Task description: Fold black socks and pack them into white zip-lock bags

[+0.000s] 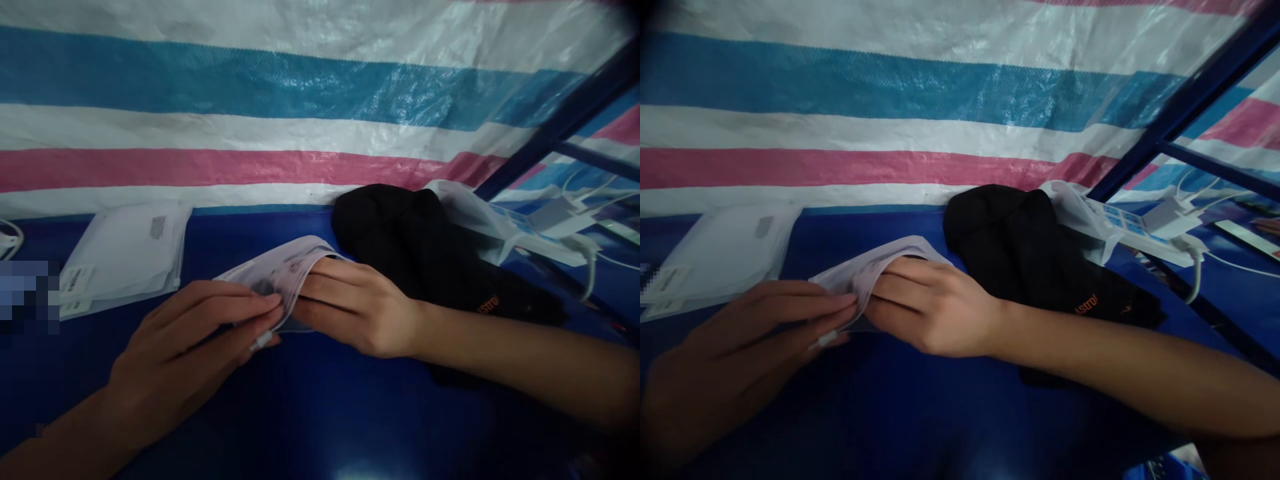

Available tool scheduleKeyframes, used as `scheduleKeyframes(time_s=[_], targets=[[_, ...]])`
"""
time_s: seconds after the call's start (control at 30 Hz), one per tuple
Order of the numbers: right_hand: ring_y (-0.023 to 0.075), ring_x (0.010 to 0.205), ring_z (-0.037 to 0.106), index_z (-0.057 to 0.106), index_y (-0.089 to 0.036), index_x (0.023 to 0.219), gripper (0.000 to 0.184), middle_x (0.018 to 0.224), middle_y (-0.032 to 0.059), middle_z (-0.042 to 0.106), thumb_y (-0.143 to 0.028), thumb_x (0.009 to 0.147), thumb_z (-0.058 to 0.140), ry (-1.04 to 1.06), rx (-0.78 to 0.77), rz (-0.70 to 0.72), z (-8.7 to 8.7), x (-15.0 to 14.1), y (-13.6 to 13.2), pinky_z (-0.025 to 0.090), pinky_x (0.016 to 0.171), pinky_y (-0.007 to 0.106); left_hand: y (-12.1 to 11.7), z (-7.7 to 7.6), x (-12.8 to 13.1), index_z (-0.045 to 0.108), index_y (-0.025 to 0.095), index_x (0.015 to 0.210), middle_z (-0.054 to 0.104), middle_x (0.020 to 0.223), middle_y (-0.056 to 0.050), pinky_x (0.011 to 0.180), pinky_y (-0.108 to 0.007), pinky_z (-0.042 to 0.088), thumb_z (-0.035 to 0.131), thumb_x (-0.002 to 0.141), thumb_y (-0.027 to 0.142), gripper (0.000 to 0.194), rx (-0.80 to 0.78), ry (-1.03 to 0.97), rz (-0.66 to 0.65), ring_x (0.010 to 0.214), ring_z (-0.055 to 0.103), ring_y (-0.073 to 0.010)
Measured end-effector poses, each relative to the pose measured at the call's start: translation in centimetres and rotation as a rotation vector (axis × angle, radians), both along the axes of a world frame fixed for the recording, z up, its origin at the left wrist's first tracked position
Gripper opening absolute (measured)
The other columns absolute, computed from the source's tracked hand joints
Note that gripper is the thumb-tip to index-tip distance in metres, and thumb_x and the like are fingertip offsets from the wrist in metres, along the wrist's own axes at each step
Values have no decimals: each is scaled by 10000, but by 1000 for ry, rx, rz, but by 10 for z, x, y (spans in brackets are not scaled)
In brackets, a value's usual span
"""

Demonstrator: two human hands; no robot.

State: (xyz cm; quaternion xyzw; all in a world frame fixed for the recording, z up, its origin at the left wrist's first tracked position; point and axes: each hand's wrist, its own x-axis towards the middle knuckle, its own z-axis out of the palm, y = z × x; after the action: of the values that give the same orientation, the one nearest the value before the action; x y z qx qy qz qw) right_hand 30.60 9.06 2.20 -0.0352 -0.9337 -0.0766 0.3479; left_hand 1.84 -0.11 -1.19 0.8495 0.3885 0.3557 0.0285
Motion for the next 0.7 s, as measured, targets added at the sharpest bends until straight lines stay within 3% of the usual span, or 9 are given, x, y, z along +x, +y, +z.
scheduleKeyframes(time_s=[0.13,0.23,0.33,0.53,0.6,0.7], targets=[[265,1269,789,805,-98,1246,191,1252,124,843,-193,1165,660,47,19,-33,-1,-1,0,704,1127,424,-1,16,8,771,412,1417,815,1397,79,1139,-447,717,666,1141,172,380,24,-69,111,1249,800,-204],[311,1339,757,776,-10,1358,434,1326,186,827,-388,1153,718,-9,47,18,-3,2,-1,686,1160,446,1,22,10,810,391,1334,834,1368,98,1177,-405,689,674,1150,218,287,6,-120,167,1229,809,-185],[310,1379,738,764,-23,1399,587,1381,181,825,-551,1167,658,-89,16,1,-5,1,-3,676,1153,423,2,22,10,812,358,1349,836,1401,86,1234,-353,641,672,1153,219,278,21,-120,134,1260,802,-162],[263,1050,745,772,-143,1251,351,1234,98,842,-462,1181,644,-317,-105,-128,-7,-3,-5,672,845,417,0,16,9,780,340,1432,837,1415,55,1260,-385,638,667,1143,212,336,33,-26,32,1292,810,-198],[265,1074,742,760,-148,1287,295,1279,100,837,-400,1174,656,-319,-93,-132,-9,-1,-3,663,848,417,4,14,5,775,338,1430,841,1410,55,1271,-386,633,675,1142,215,328,53,-17,15,1286,818,-192],[272,1184,759,757,-114,1316,256,1315,118,838,-291,1173,640,-226,-47,-77,-11,3,4,674,976,412,12,12,-1,773,337,1410,850,1393,67,1290,-377,619,685,1147,241,294,85,-2,4,1282,826,-177]])
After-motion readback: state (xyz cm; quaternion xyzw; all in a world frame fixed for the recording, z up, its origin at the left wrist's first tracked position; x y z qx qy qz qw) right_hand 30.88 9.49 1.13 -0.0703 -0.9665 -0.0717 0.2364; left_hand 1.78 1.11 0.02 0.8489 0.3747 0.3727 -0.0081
